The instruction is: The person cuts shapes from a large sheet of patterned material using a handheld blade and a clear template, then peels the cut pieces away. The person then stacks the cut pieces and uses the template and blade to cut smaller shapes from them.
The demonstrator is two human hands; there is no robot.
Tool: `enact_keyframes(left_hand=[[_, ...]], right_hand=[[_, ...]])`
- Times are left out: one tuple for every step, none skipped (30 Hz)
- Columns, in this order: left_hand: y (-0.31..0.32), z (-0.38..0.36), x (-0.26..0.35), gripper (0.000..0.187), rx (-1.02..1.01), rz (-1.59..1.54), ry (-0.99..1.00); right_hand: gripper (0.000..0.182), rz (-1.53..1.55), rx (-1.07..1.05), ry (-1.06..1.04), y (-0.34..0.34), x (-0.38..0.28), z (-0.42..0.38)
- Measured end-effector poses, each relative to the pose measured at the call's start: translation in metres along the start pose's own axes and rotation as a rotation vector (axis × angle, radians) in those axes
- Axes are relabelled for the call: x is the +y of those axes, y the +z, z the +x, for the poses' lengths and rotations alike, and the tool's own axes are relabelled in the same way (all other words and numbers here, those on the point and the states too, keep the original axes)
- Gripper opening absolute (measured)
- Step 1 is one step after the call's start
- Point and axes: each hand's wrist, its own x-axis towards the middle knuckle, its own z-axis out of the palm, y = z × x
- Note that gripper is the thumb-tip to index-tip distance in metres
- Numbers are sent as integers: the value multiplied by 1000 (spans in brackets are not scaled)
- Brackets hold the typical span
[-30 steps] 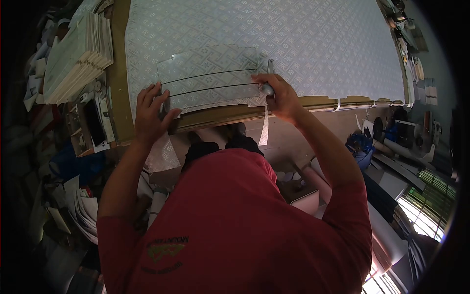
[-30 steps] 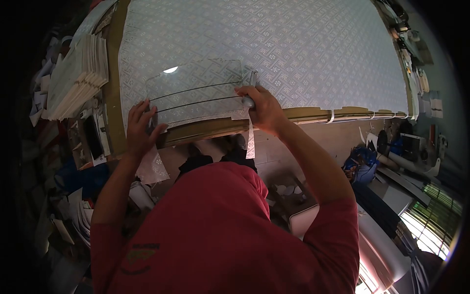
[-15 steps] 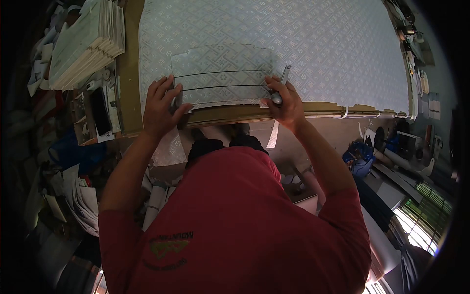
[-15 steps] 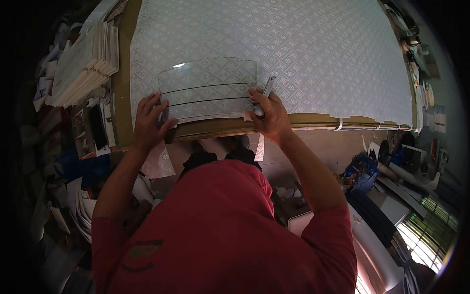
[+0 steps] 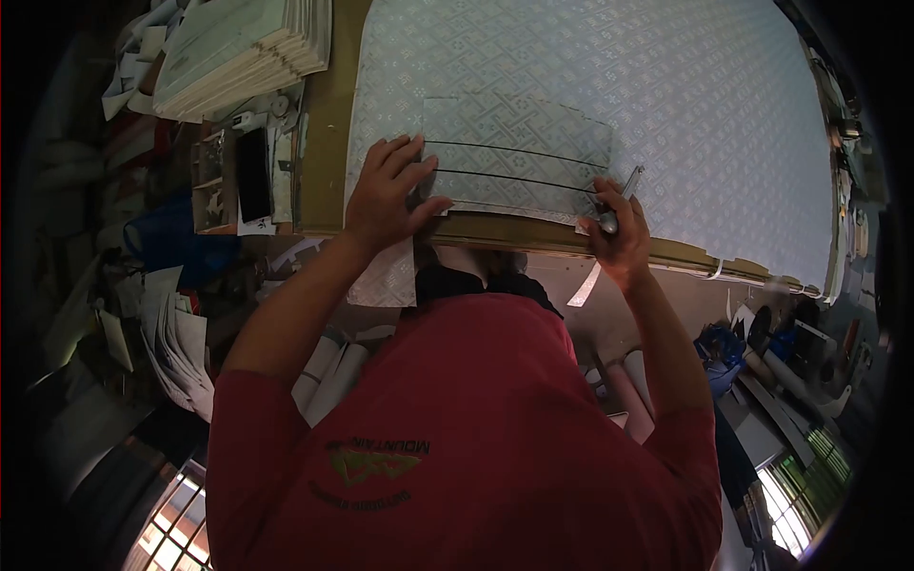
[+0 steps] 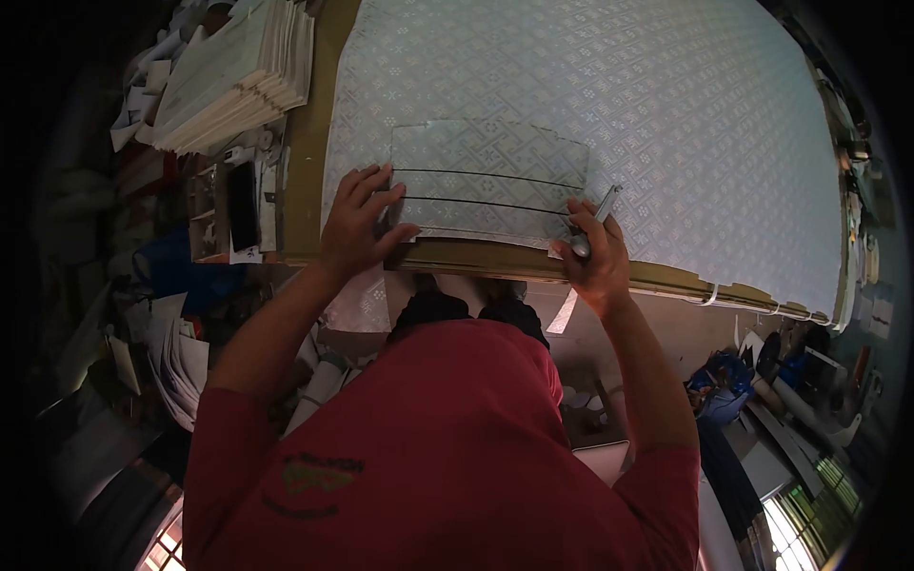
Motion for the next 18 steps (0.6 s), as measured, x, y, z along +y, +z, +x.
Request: enact_keyframes(left_hand=[[0,0,-1,56,3,-20,12],[-1,0,-1,56,3,-15,6],[0,0,-1,56,5,-12,11],[0,0,-1,56,8,-12,18],[0,0,0,56,9,-13,16],[-1,1,0,56,3,-15,13],[-1,1,0,56,-4,-17,11],[-2,1,0,56,-2,-20,14],[-2,1,0,56,-2,-4,13],[-1,1,1,56,-3,8,13],[0,1,1,56,-4,-7,21],[0,1,0,57,-8,-9,8],[0,1,0,57,-12,-7,-6],[1,1,1,57,-13,-14,-1],[1,1,1,57,-11,-7,-3],[0,1,1,56,-10,2,-5],[0,1,1,56,-13,2,-4],[0,1,1,56,-11,-2,-6]], right_hand=[[47,-13,6,-4,0,1,-1],[47,-30,11,-6,0,2,-1],[47,-28,8,-9,1,1,-1],[47,-35,5,-9,0,2,-1],[47,-44,3,-9,0,2,-1],[47,-46,2,-10,0,3,-1],[47,-47,7,-16,1,3,-2],[47,-51,14,-22,1,3,-1],[47,-59,15,-19,1,3,-1],[47,-48,11,-26,1,2,0],[47,-38,7,-31,-1,2,0],[47,-51,6,-22,-1,2,-1],[47,-44,3,-18,0,3,-2],[47,-33,1,-17,1,4,-2],[47,-36,2,-14,0,4,-2],[47,-44,7,-24,0,3,-2],[47,-51,11,-35,1,3,-1],[47,-51,11,-31,1,3,-1]])
